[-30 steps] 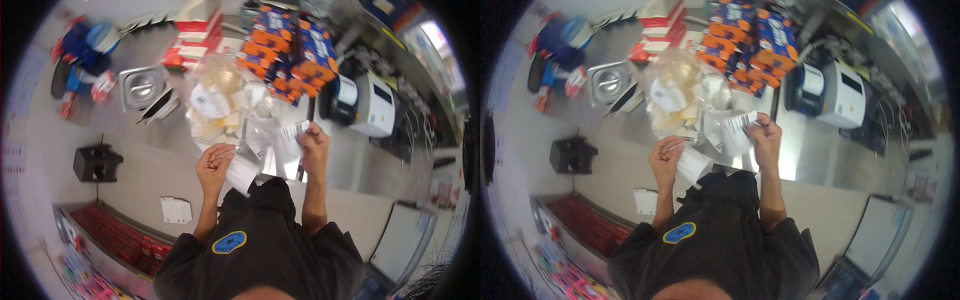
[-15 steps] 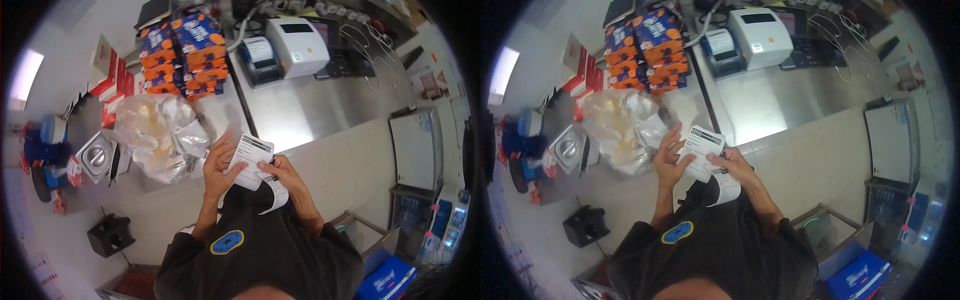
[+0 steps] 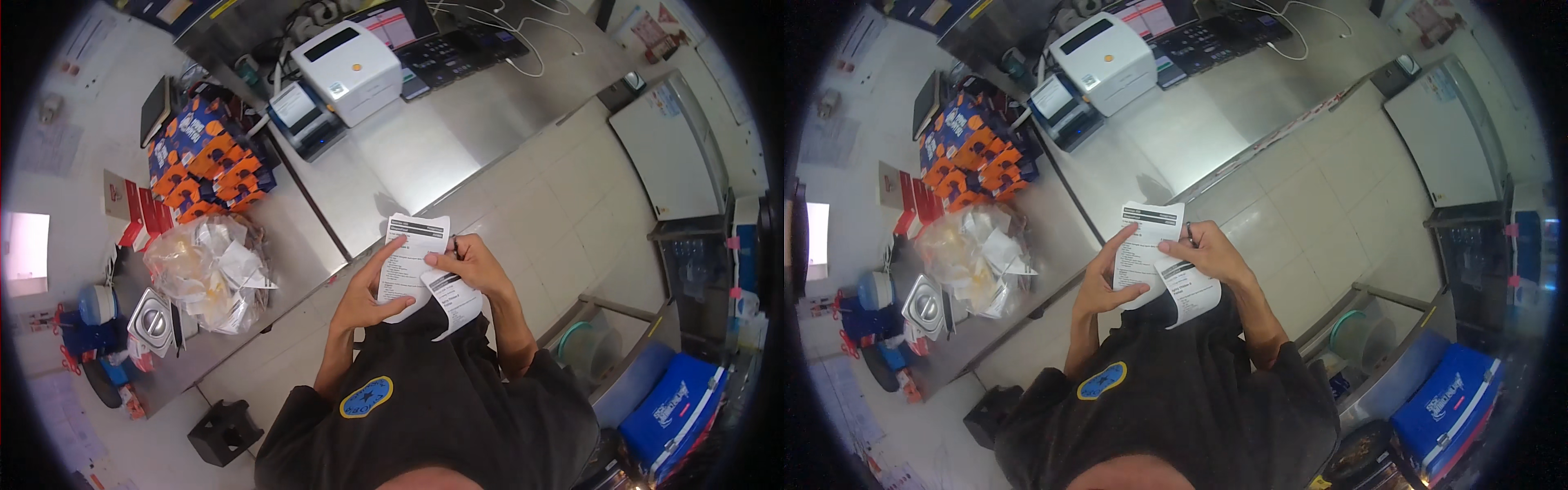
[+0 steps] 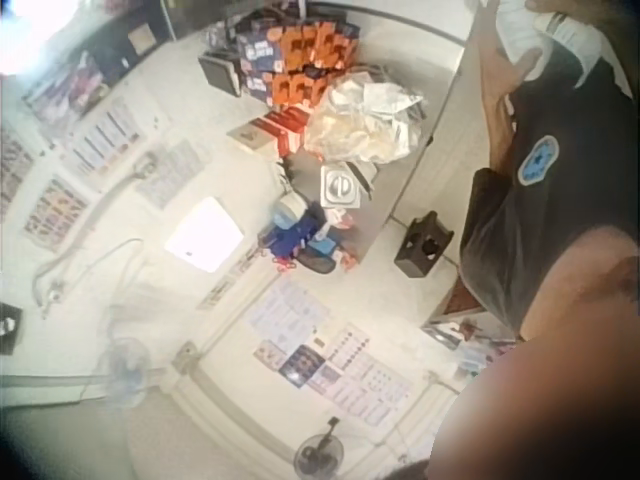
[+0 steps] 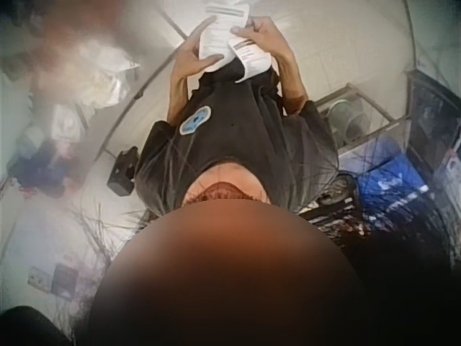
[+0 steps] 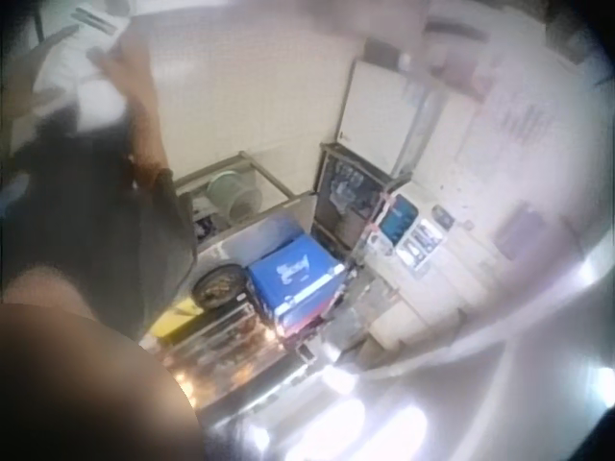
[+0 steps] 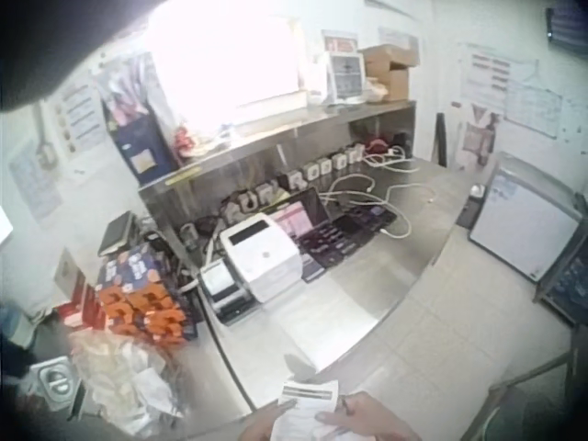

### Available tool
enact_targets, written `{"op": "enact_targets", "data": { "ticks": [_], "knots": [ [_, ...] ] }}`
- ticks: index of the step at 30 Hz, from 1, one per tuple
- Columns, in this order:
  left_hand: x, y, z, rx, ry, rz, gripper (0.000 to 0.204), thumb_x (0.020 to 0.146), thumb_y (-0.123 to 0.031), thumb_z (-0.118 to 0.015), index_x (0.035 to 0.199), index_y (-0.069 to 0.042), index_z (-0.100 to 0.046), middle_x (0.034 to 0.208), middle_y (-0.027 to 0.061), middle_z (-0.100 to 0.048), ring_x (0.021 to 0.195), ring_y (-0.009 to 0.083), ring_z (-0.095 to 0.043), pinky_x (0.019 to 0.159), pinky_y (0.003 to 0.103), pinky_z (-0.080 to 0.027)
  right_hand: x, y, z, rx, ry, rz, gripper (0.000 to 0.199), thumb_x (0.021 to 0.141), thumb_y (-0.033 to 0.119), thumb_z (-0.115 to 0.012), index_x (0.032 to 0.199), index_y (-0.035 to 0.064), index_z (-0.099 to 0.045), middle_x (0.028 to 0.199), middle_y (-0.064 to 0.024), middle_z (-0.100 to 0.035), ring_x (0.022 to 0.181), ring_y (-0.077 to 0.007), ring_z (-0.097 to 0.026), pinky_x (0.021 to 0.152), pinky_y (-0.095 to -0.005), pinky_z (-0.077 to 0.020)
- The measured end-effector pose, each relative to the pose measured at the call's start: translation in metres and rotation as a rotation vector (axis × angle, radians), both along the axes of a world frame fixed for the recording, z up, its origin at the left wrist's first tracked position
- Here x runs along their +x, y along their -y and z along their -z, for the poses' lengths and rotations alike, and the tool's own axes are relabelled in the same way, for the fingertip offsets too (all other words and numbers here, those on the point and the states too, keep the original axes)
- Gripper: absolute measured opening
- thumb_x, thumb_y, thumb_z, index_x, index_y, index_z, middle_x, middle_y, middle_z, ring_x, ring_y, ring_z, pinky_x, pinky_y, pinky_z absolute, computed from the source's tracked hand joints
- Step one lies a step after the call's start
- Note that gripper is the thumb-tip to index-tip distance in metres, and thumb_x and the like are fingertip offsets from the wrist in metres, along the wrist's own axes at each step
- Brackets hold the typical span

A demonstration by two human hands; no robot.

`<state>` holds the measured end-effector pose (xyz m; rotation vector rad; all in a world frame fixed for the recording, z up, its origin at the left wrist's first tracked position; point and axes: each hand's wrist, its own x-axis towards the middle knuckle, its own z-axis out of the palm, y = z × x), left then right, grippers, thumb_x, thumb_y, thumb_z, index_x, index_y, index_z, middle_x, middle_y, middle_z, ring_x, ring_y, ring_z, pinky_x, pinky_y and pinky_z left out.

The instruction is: The person sits on the floor and folds flat cardboard pieces into small rectangular boxes. They then move to a counter, handle printed receipts, and retrieve white round items from a cooler.

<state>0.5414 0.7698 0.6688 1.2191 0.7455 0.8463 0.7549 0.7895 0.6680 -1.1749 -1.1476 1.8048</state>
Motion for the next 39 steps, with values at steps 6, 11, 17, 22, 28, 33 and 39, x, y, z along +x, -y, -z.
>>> {"op": "enact_targets", "data": {
  "ticks": [6,11,17,22,28,33,39],
  "knots": [
    [0.059,-0.009,0.001,0.048,0.005,-0.038,0.096,0.064,0.001,-0.073,0.143,-0.001,-0.018,0.135,0.0186,-0.040,0.124,0.0244,-0.042,0.101,0.035,-0.035,0.071,0.009,0.002,0.124,0.056,0.272,0.017,0.084,0.010,-0.064,0.097,-0.0014,-0.060,0.059,0.0089,-0.047,0.052,0.0012,-0.036,0.049,-0.0168,-0.0278],
    [0.098,-0.017,0.005,0.009,0.014,-0.025,0.099,0.063,0.001,-0.073,0.143,-0.001,-0.015,0.137,0.0180,-0.038,0.124,0.0249,-0.042,0.101,0.037,-0.035,0.123,0.028,0.006,0.168,0.031,0.348,0.017,0.081,0.007,-0.066,0.097,0.0014,-0.061,0.059,0.0097,-0.044,0.053,0.0009,-0.035,0.050,-0.0168,-0.0270],
    [0.119,-0.031,0.011,0.224,-0.001,0.046,0.098,0.067,0.007,-0.069,0.145,-0.003,-0.010,0.140,0.0180,-0.034,0.124,0.0240,-0.041,0.096,0.036,-0.039,0.167,0.083,-0.074,0.901,-0.130,0.248,0.019,0.067,0.007,-0.074,0.083,0.0111,-0.064,0.065,0.0005,-0.058,0.053,-0.0104,-0.050,0.047,-0.0251,-0.0374],
    [0.141,-0.044,0.008,0.159,0.032,0.105,0.103,0.065,0.004,-0.071,0.145,-0.003,-0.006,0.142,0.0185,-0.030,0.127,0.0254,-0.038,0.099,0.036,-0.036,0.182,0.136,-0.181,1.289,-0.389,-0.074,0.034,0.073,0.014,-0.070,0.102,0.0197,-0.054,0.080,-0.0078,-0.064,0.056,-0.0174,-0.058,0.039,-0.0267,-0.0395],
    [0.144,-0.062,0.001,0.154,0.084,0.194,0.105,0.063,0.005,-0.071,0.145,-0.003,-0.005,0.143,0.0187,-0.028,0.128,0.0261,-0.037,0.101,0.036,-0.034,0.170,0.174,-0.192,1.328,-0.529,-0.366,0.037,0.089,0.016,-0.050,0.124,0.0280,-0.052,0.096,-0.0145,-0.062,0.056,-0.0180,-0.058,0.034,-0.0276,-0.0332],
    [0.146,-0.073,0.002,0.115,0.098,0.249,0.105,0.063,0.007,-0.070,0.145,-0.003,-0.004,0.143,0.0186,-0.027,0.128,0.0258,-0.036,0.101,0.037,-0.035,0.143,0.146,-0.209,1.481,-0.424,-0.345,0.025,0.091,0.025,-0.045,0.114,0.0223,-0.057,0.089,-0.0115,-0.060,0.048,-0.0161,-0.050,0.038,-0.0269,-0.0339],
    [0.138,-0.081,0.005,0.119,0.079,0.294,0.107,0.062,0.007,-0.071,0.145,-0.003,-0.004,0.142,0.0187,-0.030,0.127,0.0261,-0.038,0.101,0.037,-0.036,0.110,0.143,-0.209,1.210,-0.622,-0.325,0.025,0.086,0.030,-0.052,0.065,0.0167,-0.056,0.060,0.0004,-0.050,0.047,-0.0122,-0.050,0.039,-0.0273,-0.0338]
  ]
}}
